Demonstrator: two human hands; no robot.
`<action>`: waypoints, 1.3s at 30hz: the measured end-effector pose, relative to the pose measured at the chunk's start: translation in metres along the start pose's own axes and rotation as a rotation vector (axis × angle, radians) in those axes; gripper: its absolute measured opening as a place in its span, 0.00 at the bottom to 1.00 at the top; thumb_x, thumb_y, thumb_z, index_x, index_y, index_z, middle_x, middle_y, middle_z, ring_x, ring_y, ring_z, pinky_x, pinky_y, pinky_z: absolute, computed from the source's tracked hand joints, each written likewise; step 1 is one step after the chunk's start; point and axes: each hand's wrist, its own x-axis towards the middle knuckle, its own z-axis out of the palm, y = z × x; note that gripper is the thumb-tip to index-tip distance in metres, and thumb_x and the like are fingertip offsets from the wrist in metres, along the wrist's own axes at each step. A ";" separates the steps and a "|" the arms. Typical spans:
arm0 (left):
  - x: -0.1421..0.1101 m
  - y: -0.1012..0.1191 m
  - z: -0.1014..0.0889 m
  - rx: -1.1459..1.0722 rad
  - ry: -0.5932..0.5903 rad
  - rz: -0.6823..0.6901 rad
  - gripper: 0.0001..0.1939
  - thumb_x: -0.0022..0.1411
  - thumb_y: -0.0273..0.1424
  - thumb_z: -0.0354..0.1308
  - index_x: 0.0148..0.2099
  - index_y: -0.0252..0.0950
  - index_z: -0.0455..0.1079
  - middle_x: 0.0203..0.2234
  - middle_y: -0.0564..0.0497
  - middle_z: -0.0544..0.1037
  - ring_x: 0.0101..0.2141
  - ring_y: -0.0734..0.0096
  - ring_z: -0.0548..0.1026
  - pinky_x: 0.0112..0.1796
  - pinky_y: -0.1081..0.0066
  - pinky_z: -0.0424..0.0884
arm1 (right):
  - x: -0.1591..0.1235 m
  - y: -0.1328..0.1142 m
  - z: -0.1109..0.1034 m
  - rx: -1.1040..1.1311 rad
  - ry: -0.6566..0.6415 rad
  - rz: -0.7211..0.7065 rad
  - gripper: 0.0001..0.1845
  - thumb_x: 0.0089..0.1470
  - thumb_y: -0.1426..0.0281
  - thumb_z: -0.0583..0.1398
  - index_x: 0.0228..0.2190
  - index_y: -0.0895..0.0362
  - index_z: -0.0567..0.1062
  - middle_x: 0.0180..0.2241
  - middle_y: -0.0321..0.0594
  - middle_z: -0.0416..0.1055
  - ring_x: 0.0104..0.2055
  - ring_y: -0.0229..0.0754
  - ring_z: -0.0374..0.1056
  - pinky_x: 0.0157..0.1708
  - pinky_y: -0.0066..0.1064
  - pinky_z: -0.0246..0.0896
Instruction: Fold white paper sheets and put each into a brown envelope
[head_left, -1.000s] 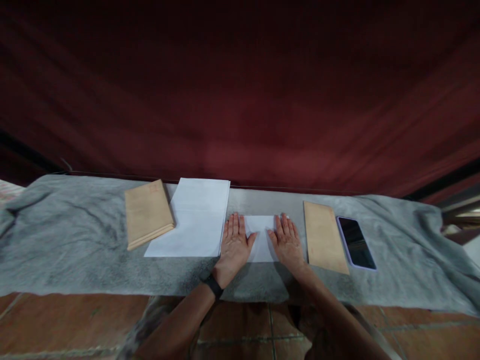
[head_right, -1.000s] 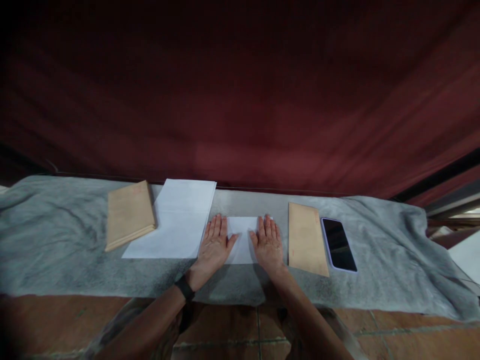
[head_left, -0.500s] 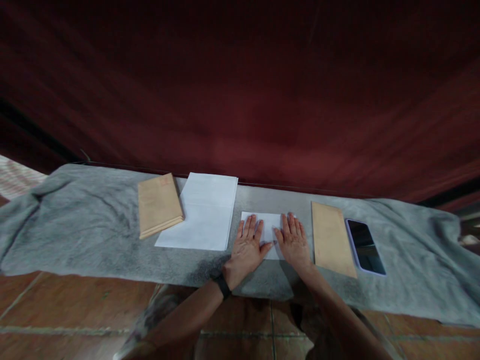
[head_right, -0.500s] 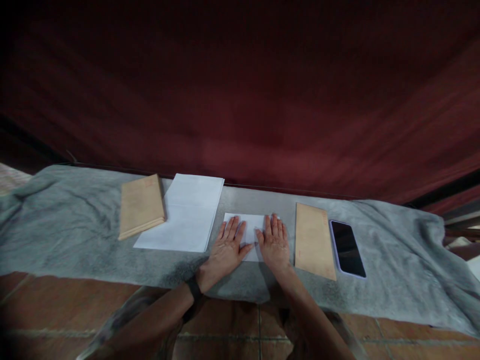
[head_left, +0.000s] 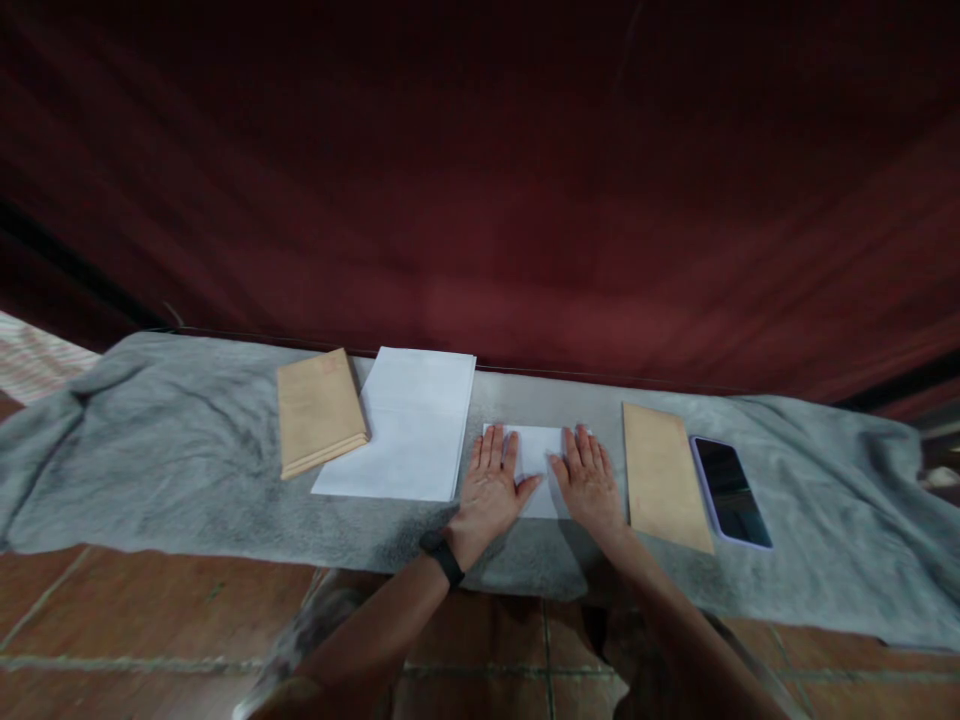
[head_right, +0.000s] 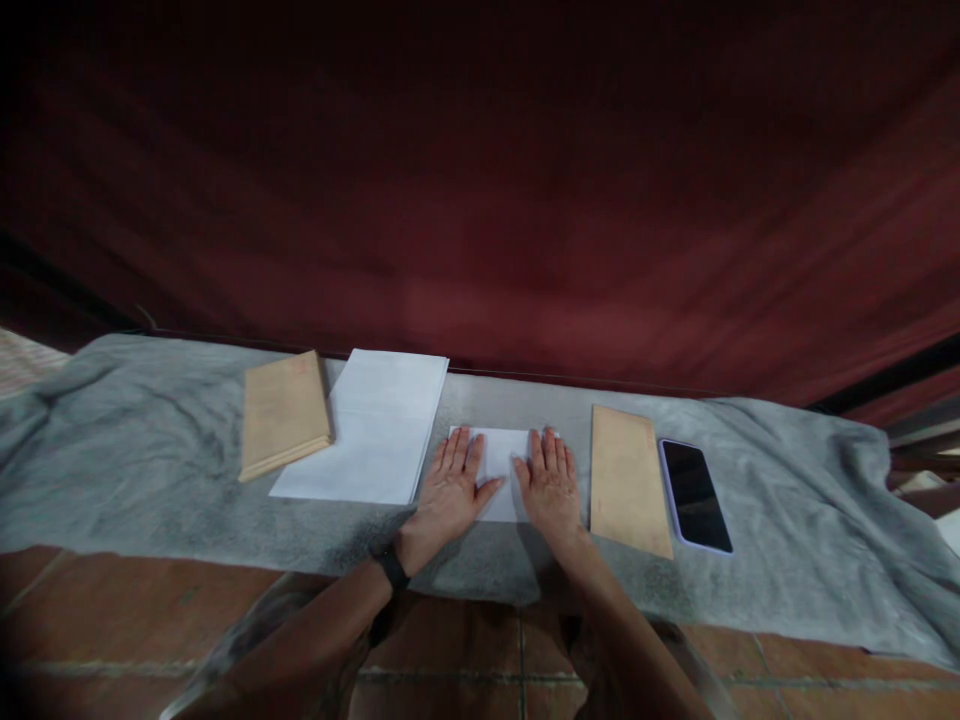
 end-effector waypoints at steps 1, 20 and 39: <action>0.000 0.000 0.000 -0.002 0.005 0.004 0.40 0.69 0.53 0.48 0.71 0.29 0.54 0.70 0.32 0.52 0.70 0.46 0.48 0.66 0.48 0.51 | 0.000 0.000 -0.001 0.001 -0.001 0.004 0.33 0.70 0.60 0.47 0.69 0.64 0.54 0.69 0.61 0.52 0.70 0.58 0.50 0.65 0.53 0.50; 0.010 -0.005 -0.004 0.018 -0.075 -0.061 0.35 0.72 0.45 0.45 0.71 0.26 0.55 0.70 0.33 0.55 0.70 0.51 0.52 0.67 0.52 0.52 | -0.003 -0.006 -0.008 0.014 0.005 -0.036 0.33 0.70 0.61 0.49 0.69 0.65 0.53 0.69 0.62 0.53 0.70 0.59 0.51 0.64 0.52 0.50; 0.008 0.003 -0.008 0.034 -0.060 -0.041 0.34 0.72 0.44 0.46 0.71 0.26 0.54 0.70 0.30 0.53 0.70 0.46 0.50 0.66 0.47 0.49 | -0.010 -0.019 -0.021 0.120 -0.130 -0.148 0.31 0.71 0.62 0.45 0.69 0.62 0.54 0.71 0.55 0.49 0.72 0.53 0.47 0.67 0.51 0.47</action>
